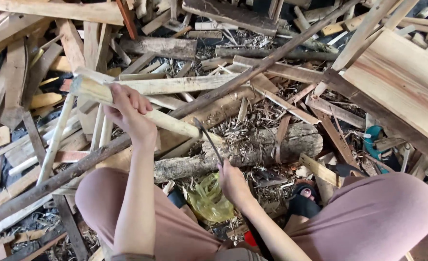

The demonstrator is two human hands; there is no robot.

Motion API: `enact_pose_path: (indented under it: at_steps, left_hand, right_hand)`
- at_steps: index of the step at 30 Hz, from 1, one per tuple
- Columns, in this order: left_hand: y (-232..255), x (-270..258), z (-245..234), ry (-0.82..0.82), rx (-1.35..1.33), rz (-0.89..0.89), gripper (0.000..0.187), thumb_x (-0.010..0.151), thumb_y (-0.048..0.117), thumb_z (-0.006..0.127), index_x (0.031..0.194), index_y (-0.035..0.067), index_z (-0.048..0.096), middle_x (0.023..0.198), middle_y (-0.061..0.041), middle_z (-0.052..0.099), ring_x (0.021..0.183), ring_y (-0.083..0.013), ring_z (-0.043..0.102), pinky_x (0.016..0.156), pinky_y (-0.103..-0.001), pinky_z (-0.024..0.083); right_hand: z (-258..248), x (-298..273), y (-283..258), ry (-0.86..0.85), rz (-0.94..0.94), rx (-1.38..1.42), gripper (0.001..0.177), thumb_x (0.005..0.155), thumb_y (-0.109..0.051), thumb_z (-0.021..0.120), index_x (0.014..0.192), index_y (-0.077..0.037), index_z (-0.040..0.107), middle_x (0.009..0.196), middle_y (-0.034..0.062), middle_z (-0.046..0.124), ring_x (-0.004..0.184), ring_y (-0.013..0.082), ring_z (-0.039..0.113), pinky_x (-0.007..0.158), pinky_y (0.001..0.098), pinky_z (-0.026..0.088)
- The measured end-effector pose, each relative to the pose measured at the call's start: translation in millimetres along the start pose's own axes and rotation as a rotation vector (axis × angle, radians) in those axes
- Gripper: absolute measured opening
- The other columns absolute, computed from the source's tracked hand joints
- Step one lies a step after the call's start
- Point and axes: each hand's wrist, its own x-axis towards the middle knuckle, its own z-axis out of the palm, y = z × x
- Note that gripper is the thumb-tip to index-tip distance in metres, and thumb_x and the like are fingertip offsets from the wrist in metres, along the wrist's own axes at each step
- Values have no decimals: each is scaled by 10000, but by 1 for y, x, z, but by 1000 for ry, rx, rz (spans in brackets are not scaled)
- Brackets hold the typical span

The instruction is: Carving and shaving a wooden stick using a hand knife

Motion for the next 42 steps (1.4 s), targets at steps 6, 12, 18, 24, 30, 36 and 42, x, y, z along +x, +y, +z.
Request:
enact_pose_path:
  at_steps: [6, 12, 18, 24, 30, 36, 42]
  left_hand:
    - [10, -3, 8, -149, -91, 10, 394, 1108, 252, 499, 739, 131, 435, 498, 28, 292, 345, -105, 355, 362, -255, 384]
    - [0, -4, -1, -130, -45, 13, 386, 1113, 241, 487, 747, 139, 420, 515, 26, 300, 367, -114, 367, 389, -267, 402]
    - [5, -2, 3, -201, -83, 42, 401, 1118, 237, 483, 736, 137, 416, 490, 12, 299, 334, -132, 367, 373, -263, 392]
    - [10, -1, 8, -346, -202, 1, 342, 1099, 242, 468, 789, 147, 360, 461, 32, 271, 304, -113, 347, 360, -250, 381]
    - [19, -10, 11, -497, -316, 6, 252, 1072, 204, 475, 858, 145, 354, 435, 52, 264, 280, -97, 322, 341, -250, 388]
    - [9, -2, 9, -517, -315, 14, 291, 1058, 224, 503, 821, 144, 355, 411, 51, 277, 264, -102, 336, 336, -259, 406]
    - [13, -1, 6, -570, -312, -34, 323, 1067, 272, 502, 812, 180, 327, 436, 51, 277, 298, -92, 342, 370, -249, 414]
  right_hand:
    - [40, 84, 88, 68, 16, 153, 348, 1044, -251, 381, 1132, -45, 647, 966, 275, 731, 994, 462, 728, 847, 556, 584]
    - [13, 16, 15, -52, 58, 21, 493, 1074, -391, 342, 1392, -53, 505, 1083, 328, 698, 1092, 489, 689, 943, 583, 553]
    - [48, 87, 97, 43, 61, -7, 517, 1042, -183, 379, 1511, 34, 386, 1063, 360, 701, 1041, 465, 717, 831, 581, 595]
    - [11, 23, 33, 28, -3, 123, 473, 1076, -293, 350, 1366, 35, 529, 1056, 364, 700, 1065, 513, 688, 862, 624, 551]
    - [16, 31, 44, 20, -24, 152, 515, 1070, -312, 314, 1431, 18, 478, 1123, 330, 702, 1116, 480, 681, 896, 604, 551]
    - [16, 34, 45, 60, -2, 142, 467, 1051, -281, 370, 1374, 17, 529, 1048, 352, 708, 1068, 512, 684, 886, 616, 553]
    - [-5, 8, 15, 14, -36, 130, 499, 1067, -305, 372, 1454, -4, 464, 1105, 353, 694, 1114, 495, 675, 931, 598, 542]
